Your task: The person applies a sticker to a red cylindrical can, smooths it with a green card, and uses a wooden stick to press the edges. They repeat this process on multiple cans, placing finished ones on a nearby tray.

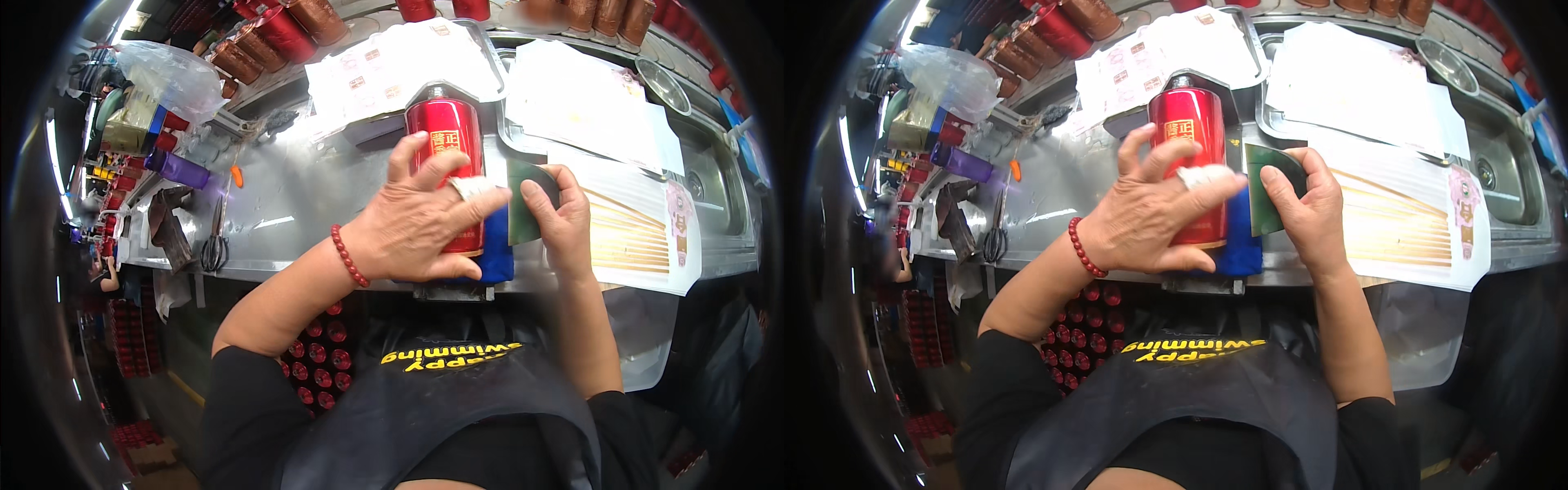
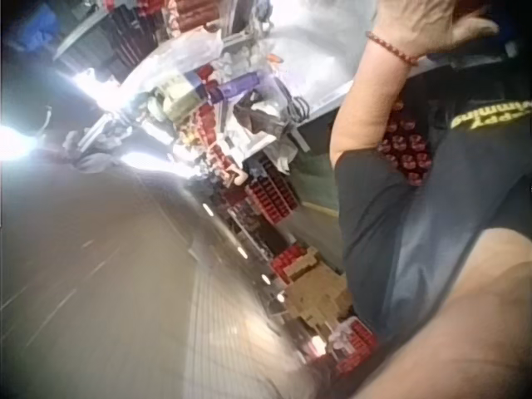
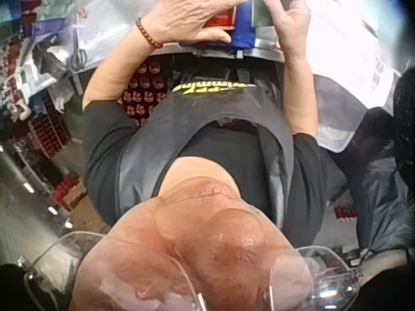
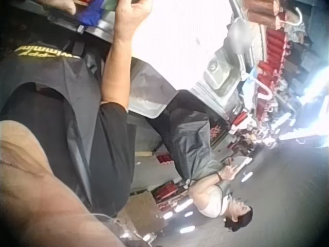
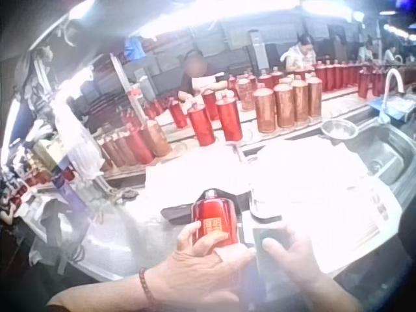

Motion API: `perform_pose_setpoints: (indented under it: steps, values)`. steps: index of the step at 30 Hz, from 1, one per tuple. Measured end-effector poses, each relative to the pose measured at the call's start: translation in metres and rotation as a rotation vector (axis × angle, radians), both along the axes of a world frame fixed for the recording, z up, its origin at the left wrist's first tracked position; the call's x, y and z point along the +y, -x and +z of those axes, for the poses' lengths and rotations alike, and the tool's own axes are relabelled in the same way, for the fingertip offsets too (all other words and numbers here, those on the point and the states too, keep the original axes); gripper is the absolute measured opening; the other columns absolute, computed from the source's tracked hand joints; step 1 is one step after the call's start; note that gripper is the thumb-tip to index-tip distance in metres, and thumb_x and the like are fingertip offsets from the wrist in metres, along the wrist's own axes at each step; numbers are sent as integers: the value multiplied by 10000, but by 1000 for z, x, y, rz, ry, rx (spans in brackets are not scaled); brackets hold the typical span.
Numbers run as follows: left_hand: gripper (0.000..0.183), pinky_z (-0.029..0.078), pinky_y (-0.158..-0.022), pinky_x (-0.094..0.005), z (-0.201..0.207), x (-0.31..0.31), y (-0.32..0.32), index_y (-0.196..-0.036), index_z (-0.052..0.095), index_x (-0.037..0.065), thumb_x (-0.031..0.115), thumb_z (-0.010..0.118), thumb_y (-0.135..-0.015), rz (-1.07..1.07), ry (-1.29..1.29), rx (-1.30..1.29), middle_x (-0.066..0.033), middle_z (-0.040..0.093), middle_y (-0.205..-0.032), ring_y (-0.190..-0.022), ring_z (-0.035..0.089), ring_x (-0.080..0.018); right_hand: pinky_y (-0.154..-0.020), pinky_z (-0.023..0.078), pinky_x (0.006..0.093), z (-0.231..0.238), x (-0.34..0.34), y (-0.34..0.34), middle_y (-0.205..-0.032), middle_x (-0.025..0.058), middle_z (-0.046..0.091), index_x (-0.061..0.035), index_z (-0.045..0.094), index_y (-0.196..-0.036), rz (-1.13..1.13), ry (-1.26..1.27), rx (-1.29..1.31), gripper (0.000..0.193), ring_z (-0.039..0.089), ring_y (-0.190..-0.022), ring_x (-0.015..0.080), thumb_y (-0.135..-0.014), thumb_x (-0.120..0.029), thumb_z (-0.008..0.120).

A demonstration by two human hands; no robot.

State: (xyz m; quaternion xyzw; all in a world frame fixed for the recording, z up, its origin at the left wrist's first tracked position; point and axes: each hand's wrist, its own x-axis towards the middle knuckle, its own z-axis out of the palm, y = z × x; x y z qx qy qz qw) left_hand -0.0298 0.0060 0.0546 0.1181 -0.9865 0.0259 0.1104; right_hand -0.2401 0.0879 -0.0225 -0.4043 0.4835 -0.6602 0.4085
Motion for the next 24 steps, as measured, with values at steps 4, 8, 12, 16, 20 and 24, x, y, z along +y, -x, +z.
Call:
perform_pose_setpoints:
  steps: [4, 8, 12, 16, 20, 24]
  values:
    - [536, 79, -1161, -621, -13, 21, 8, -1211, 620, 211, 526, 731, -790, -64, 9, -41, 30, 669, -895, -1272, 486, -206, -688, 512, 252, -8, -5, 7, -900, 32, 673, -21, 632, -1024, 35, -11, 176, 155, 615, -773, 95, -953, -140, 701]
    - [733, 117, -1170, -579, -34, 38, -11, -1414, 546, 188, 432, 779, -762, 176, -1, 232, -51, 635, -1199, -1324, 426, -258, -714, 507, 361, 1, -26, 1, -884, 119, 641, -40, 671, -996, -111, 353, 650, 204, 624, -796, 298, -816, -45, 765]
    - [1122, 149, -1163, -556, -80, 38, -43, -1544, 317, -12, 677, 734, -764, 550, -243, 421, -172, 481, -1468, -1369, 360, -378, -740, 491, 374, 6, -1, -5, -908, 91, 617, -60, 706, -1020, 207, 582, 794, 367, 598, -858, 279, -678, 19, 811]
    - [1168, 189, -1154, -533, -96, 36, -41, -1558, 301, -9, 727, 719, -754, 560, -322, 465, -170, 485, -1488, -1344, 391, -390, -710, 475, 368, 12, -1, 8, -893, 67, 606, -83, 721, -1015, 236, 435, 697, 376, 570, -822, 262, -667, 16, 822]
    - [1199, 184, -1152, -535, -97, 37, -42, -1568, 304, -1, 741, 730, -727, 550, -327, 499, -150, 584, -1377, -1335, 406, -376, -759, 448, 388, 18, 7, -7, -893, 62, 607, -101, 715, -973, 283, 575, 887, 337, 581, -821, 258, -665, -33, 835]
    - [1206, 155, -1133, -576, -88, 35, -37, -1565, 319, -2, 736, 745, -712, 522, -194, 504, -110, 706, -1028, -1300, 443, -370, -730, 459, 385, 35, -8, 1, -855, 76, 607, -89, 714, -975, 310, 422, 852, 308, 599, -810, 260, -690, -62, 830]
